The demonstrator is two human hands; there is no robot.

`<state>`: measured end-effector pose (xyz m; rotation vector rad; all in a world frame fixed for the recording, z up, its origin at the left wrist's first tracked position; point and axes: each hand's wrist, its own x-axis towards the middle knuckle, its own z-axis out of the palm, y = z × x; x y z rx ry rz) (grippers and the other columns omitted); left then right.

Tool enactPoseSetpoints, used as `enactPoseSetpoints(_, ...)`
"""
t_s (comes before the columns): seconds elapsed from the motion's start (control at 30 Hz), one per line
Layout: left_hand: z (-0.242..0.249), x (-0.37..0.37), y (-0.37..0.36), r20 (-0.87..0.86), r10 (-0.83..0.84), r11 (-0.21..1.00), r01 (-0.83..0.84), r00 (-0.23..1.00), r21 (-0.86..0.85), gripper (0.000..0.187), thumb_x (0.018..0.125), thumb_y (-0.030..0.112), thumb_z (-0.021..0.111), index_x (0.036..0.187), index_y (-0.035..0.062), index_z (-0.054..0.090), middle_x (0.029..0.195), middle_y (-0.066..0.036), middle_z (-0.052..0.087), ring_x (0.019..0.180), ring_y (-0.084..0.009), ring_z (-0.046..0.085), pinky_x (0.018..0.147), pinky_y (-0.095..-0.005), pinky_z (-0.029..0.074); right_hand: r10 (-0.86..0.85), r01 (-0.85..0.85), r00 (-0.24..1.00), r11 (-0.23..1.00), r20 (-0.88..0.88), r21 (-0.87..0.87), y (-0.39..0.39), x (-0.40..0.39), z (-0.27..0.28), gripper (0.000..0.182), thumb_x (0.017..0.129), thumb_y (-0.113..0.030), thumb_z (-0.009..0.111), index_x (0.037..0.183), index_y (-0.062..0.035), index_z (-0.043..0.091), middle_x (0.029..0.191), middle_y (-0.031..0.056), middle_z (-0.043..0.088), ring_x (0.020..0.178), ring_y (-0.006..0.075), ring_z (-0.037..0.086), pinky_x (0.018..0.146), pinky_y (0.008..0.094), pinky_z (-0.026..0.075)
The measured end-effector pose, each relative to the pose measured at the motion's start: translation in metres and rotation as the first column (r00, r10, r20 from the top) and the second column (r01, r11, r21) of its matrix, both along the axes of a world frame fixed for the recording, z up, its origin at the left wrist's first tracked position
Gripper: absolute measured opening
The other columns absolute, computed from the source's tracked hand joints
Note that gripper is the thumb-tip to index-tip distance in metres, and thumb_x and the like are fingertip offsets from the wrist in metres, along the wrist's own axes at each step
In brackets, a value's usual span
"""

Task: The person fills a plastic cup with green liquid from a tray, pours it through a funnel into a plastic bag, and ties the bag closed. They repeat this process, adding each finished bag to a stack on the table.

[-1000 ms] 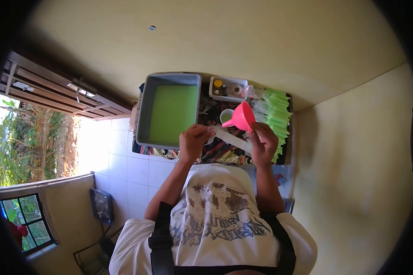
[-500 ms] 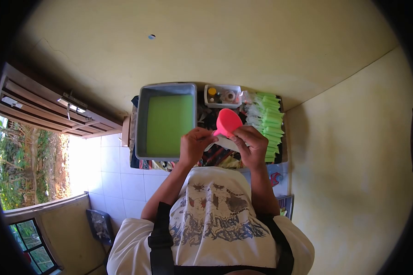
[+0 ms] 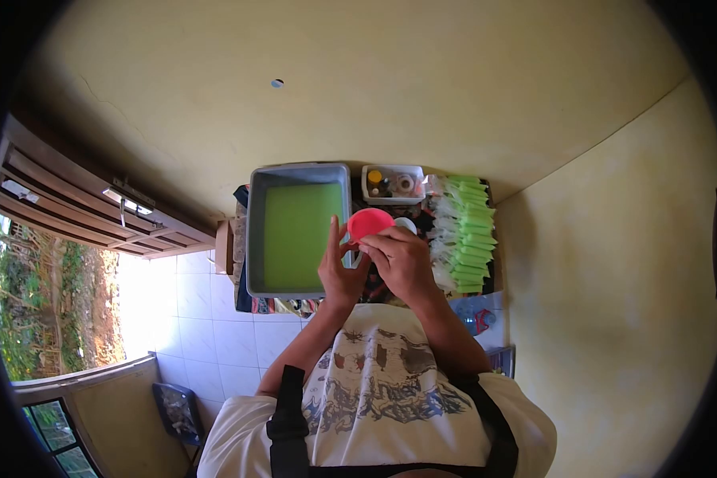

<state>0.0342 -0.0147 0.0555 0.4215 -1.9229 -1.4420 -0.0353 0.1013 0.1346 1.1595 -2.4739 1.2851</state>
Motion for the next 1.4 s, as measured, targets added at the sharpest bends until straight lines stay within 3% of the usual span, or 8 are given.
enactPoseSetpoints(0.2, -0.003, -0.003, -0.01, -0.059, -0.007, 0.89, -0.021, 0.998, -0.455, 0.072, 0.079, -0.004, 0.081, 0.145, 0.0049, 0.057, 0.147, -0.021, 0.06, 0.13, -0.041, 0.063, 0.101, -0.047, 0.057, 0.121, -0.115, 0.992, 0.983, -0.036, 0.143, -0.012, -0.006, -0.006, 0.016, 0.089, -0.009, 0.078, 0.104, -0.0053, 0.079, 0.099, 0.0126, 0.072, 0.086, 0.0302, 0.071, 0.077, 0.0412, 0.058)
enactPoseSetpoints(0.33, 0.002, -0.001, -0.015, -0.05, 0.069, 0.945, -0.081, 0.996, -0.318, 0.062, 0.078, -0.006, 0.079, 0.136, 0.0088, 0.064, 0.143, -0.017, 0.063, 0.123, -0.0367, 0.066, 0.087, -0.0405, 0.059, 0.238, -0.186, 0.952, 0.949, 0.194, -0.254, -0.003, -0.009, -0.003, 0.03, 0.086, 0.001, 0.079, 0.115, -0.0046, 0.076, 0.118, 0.013, 0.071, 0.079, 0.025, 0.072, 0.077, 0.0366, 0.059)
enactPoseSetpoints(0.6, -0.02, 0.043, -0.065, 0.059, 0.121, 0.902, -0.085, 0.991, -0.424, 0.056, 0.079, -0.004, 0.083, 0.13, 0.0129, 0.068, 0.147, -0.016, 0.062, 0.127, -0.0331, 0.065, 0.075, -0.0332, 0.06, -0.442, 0.386, 0.893, 0.847, 0.082, 0.367, 0.061, -0.072, -0.233, 0.104, 0.073, -0.03, 0.096, 0.158, -0.0064, 0.041, 0.149, 0.0248, 0.05, 0.137, 0.0426, 0.051, 0.112, 0.0541, 0.045)
enactPoseSetpoints(0.7, -0.02, 0.06, -0.073, 0.084, 0.143, 0.863, -0.083, 0.986, -0.498, 0.053, 0.079, -0.005, 0.082, 0.127, 0.012, 0.069, 0.148, -0.017, 0.061, 0.13, -0.0345, 0.064, 0.078, -0.0341, 0.061, -0.333, 0.314, 0.942, 0.923, 0.049, 0.223, 0.06, -0.091, -0.281, 0.11, 0.069, -0.029, 0.098, 0.159, -0.0038, 0.038, 0.145, 0.026, 0.053, 0.135, 0.0445, 0.052, 0.113, 0.0537, 0.045)
enactPoseSetpoints(1.0, -0.01, 0.085, -0.079, 0.072, 0.27, 0.886, -0.219, 0.96, -0.409, 0.056, 0.075, -0.006, 0.083, 0.126, 0.0117, 0.068, 0.146, -0.018, 0.062, 0.133, -0.0392, 0.062, 0.1, -0.044, 0.059, -0.267, 0.258, 0.962, 0.955, -0.049, -0.148, -0.022, -0.075, -0.182, 0.108, 0.067, -0.018, 0.097, 0.155, 0.002, 0.037, 0.144, 0.0233, 0.048, 0.129, 0.0424, 0.054, 0.114, 0.0508, 0.043)
enactPoseSetpoints(1.1, -0.013, 0.093, -0.091, 0.022, 0.284, 0.86, -0.244, 0.959, -0.448, 0.05, 0.077, -0.006, 0.083, 0.124, 0.0107, 0.071, 0.148, -0.017, 0.061, 0.128, -0.0357, 0.065, 0.082, -0.0363, 0.062, -0.039, 0.042, 0.999, 0.962, 0.015, -0.269, -0.067, -0.083, -0.165, 0.104, 0.071, -0.017, 0.095, 0.155, 0.0024, 0.036, 0.142, 0.0242, 0.055, 0.129, 0.0413, 0.059, 0.111, 0.0487, 0.049)
enactPoseSetpoints(1.2, -0.015, 0.105, -0.103, 0.058, 0.282, 0.883, -0.235, 0.958, -0.407, 0.057, 0.074, -0.006, 0.085, 0.125, 0.011, 0.067, 0.144, -0.018, 0.063, 0.133, -0.0399, 0.062, 0.106, -0.0471, 0.056, 0.154, -0.152, 0.988, 0.971, -0.005, -0.185, -0.117, -0.093, -0.176, 0.099, 0.074, -0.013, 0.092, 0.155, 0.0005, 0.038, 0.145, 0.026, 0.055, 0.134, 0.0428, 0.057, 0.112, 0.0499, 0.048)
enactPoseSetpoints(1.4, -0.018, 0.125, -0.127, 0.029, 0.323, 0.85, -0.277, 0.946, -0.448, 0.053, 0.075, -0.006, 0.085, 0.123, 0.0101, 0.069, 0.144, -0.018, 0.063, 0.134, -0.0403, 0.061, 0.108, -0.0482, 0.055, 0.377, -0.315, 0.925, 0.831, -0.048, 0.459, -0.171, -0.114, -0.26, 0.072, 0.091, -0.007, 0.07, 0.158, -0.0087, 0.042, 0.153, 0.0175, 0.055, 0.144, 0.0328, 0.052, 0.117, 0.0513, 0.043)
